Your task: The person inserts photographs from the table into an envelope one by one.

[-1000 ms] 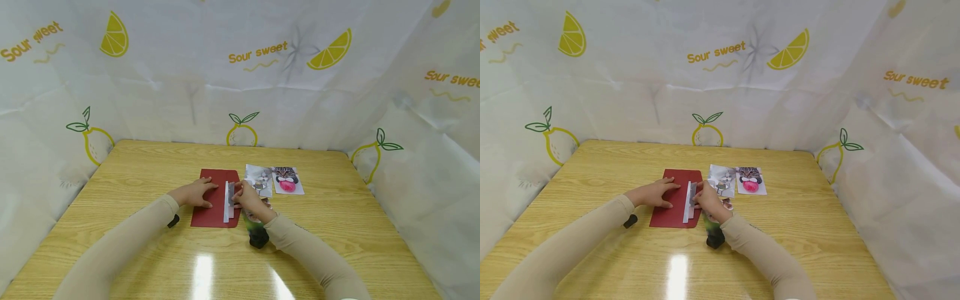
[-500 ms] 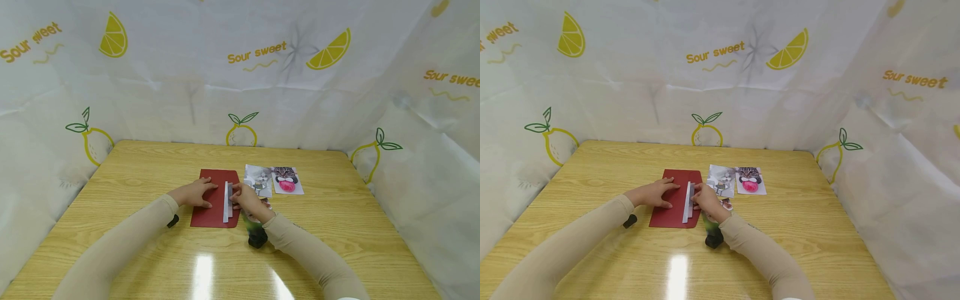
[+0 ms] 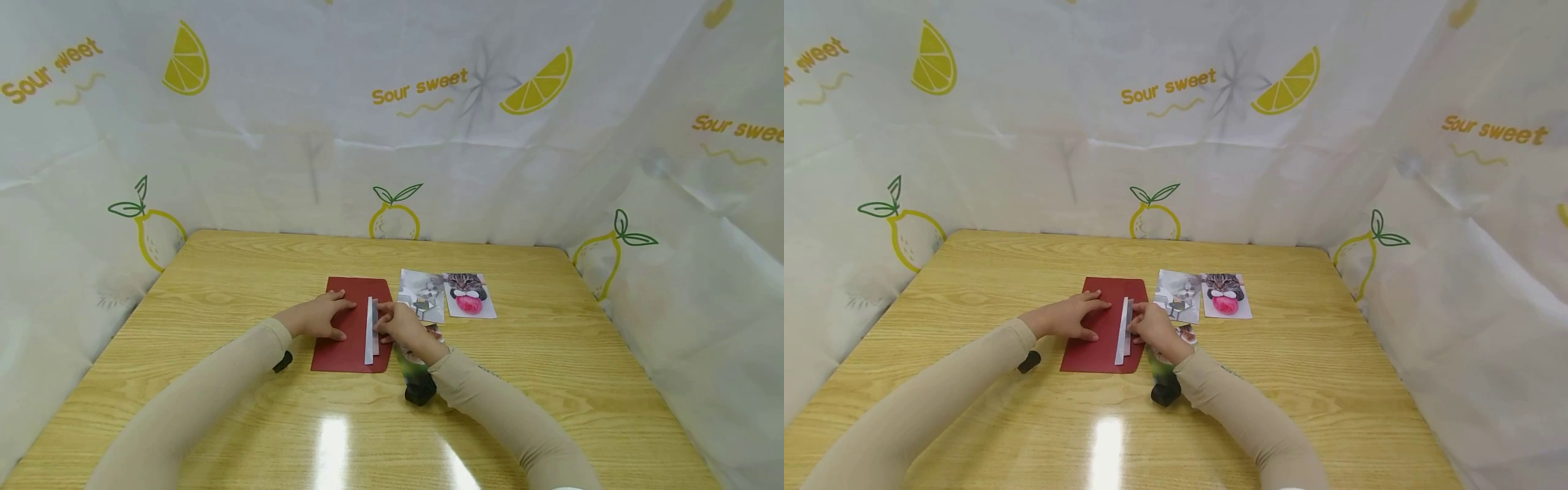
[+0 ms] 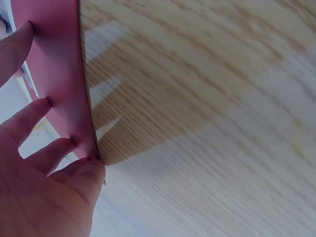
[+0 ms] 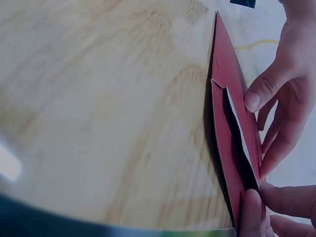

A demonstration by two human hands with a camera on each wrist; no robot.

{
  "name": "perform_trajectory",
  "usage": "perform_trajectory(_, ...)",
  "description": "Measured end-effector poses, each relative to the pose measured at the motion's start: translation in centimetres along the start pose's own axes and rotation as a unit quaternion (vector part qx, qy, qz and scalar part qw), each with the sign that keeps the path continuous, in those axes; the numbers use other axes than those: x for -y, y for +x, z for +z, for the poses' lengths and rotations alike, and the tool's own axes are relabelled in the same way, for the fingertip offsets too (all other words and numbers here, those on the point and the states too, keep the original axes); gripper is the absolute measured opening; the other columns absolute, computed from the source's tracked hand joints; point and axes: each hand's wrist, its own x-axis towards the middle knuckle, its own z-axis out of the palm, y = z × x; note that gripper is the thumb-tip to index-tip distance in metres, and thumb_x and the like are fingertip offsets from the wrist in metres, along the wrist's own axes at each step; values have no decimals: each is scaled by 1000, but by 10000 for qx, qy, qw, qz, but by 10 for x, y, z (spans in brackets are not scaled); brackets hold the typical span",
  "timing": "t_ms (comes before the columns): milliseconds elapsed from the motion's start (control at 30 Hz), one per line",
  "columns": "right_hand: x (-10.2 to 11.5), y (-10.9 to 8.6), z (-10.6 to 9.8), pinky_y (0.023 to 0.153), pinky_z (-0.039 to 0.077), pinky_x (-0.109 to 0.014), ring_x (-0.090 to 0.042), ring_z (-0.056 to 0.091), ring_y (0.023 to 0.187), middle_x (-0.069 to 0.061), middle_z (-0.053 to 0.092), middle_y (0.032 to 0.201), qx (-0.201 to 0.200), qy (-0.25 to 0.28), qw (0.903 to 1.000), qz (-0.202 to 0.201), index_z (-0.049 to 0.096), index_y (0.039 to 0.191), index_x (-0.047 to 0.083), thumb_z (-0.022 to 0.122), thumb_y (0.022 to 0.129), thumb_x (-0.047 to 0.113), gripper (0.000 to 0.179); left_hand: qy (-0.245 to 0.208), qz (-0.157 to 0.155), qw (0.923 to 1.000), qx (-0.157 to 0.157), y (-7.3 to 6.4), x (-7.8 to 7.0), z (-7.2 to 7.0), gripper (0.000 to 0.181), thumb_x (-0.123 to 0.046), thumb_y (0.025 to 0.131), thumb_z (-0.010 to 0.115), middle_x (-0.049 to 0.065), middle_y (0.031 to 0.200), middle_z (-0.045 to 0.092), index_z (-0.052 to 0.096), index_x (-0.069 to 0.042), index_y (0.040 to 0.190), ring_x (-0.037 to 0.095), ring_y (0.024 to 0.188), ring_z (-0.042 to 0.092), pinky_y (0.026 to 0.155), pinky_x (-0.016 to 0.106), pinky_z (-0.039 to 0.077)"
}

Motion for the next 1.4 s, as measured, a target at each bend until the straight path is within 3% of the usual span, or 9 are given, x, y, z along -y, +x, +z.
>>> perform_trajectory(467,-1,-2,2,65,58,-33,-20,66,72,-18,64,92,-233,31,9997,16,49,132,-4,62,91,-2,43,13,36,10000,-38,0,0,0,70,-32,87,73,21,158,21,43,-11,146,40,146,19,115,53,28)
perform_trajectory(1400,-2,3,3,62,56,-27,-13,64,72,-13,69,93,-38,-171,9998,130,53,135,-1,65,90,0,47,-8,32,10000,-12,-1,1,0,69,-32,88,72,20,159,20,42,-13,147,40,147,18,114,54,28)
